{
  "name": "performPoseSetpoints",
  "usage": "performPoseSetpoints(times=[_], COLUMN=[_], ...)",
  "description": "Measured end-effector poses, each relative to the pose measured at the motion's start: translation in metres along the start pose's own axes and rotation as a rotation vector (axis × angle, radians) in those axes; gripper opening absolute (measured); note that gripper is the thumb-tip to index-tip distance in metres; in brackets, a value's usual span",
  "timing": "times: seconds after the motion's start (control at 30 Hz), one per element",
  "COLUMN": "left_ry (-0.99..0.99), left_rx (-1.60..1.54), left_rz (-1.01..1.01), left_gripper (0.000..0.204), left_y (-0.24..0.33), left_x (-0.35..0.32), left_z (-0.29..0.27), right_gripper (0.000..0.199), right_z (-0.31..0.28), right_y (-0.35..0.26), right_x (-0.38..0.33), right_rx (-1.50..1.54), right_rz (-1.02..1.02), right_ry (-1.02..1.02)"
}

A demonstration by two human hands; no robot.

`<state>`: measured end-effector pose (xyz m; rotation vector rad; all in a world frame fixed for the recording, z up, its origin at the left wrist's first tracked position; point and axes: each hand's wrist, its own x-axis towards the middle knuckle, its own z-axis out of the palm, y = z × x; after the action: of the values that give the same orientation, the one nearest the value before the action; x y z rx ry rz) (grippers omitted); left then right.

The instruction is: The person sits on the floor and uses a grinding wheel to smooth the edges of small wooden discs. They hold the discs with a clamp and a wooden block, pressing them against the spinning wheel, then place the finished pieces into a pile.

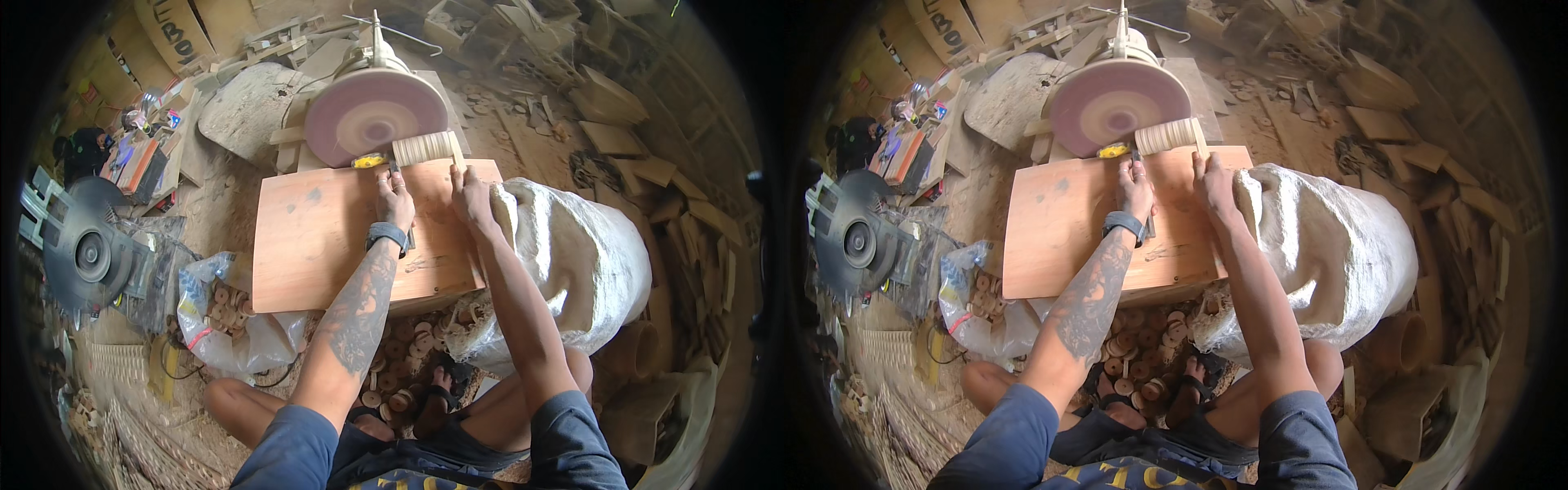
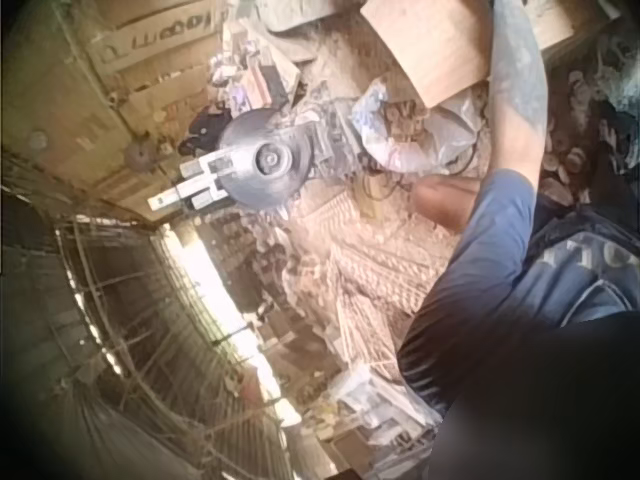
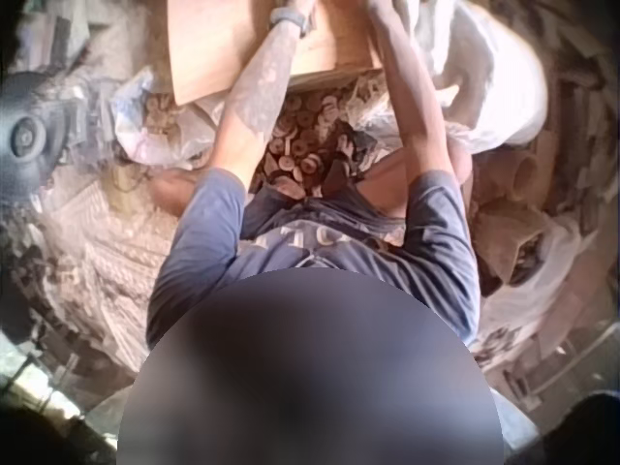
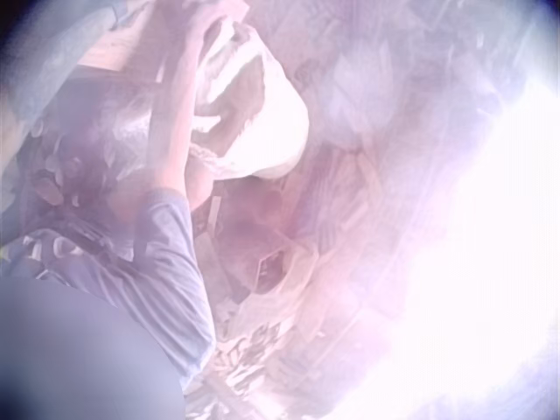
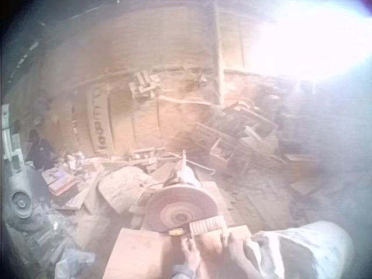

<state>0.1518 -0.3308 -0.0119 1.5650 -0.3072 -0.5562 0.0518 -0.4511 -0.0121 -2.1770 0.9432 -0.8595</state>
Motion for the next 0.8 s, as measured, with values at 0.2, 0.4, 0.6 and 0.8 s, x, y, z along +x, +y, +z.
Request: performPoseSetpoints(times=[0.2, 0.4, 0.6, 0.8], left_ry=[0.102, 0.107, 0.18, 0.182], left_rx=[0.219, 0.138, 0.225, 0.259], left_rz=[0.143, 0.162, 0.234, 0.235], left_gripper=[0.031, 0.034, 0.033, 0.042], left_y=[-0.009, -0.013, -0.042, -0.045], left_x=[0.005, 0.007, 0.031, 0.035], left_z=[0.006, 0.007, 0.013, 0.011], right_gripper=[0.038, 0.028, 0.025, 0.023], right_z=[0.002, 0.001, 0.0, 0.002], right_y=[0.007, 0.007, 0.006, 0.012], right_x=[0.0, 0.0, -0.001, 0.002], right_rx=[-0.113, -0.065, -0.08, -0.126], right_rz=[-0.061, -0.023, 0.014, -0.025], right_ry=[-0.004, -0.007, -0.015, -0.025])
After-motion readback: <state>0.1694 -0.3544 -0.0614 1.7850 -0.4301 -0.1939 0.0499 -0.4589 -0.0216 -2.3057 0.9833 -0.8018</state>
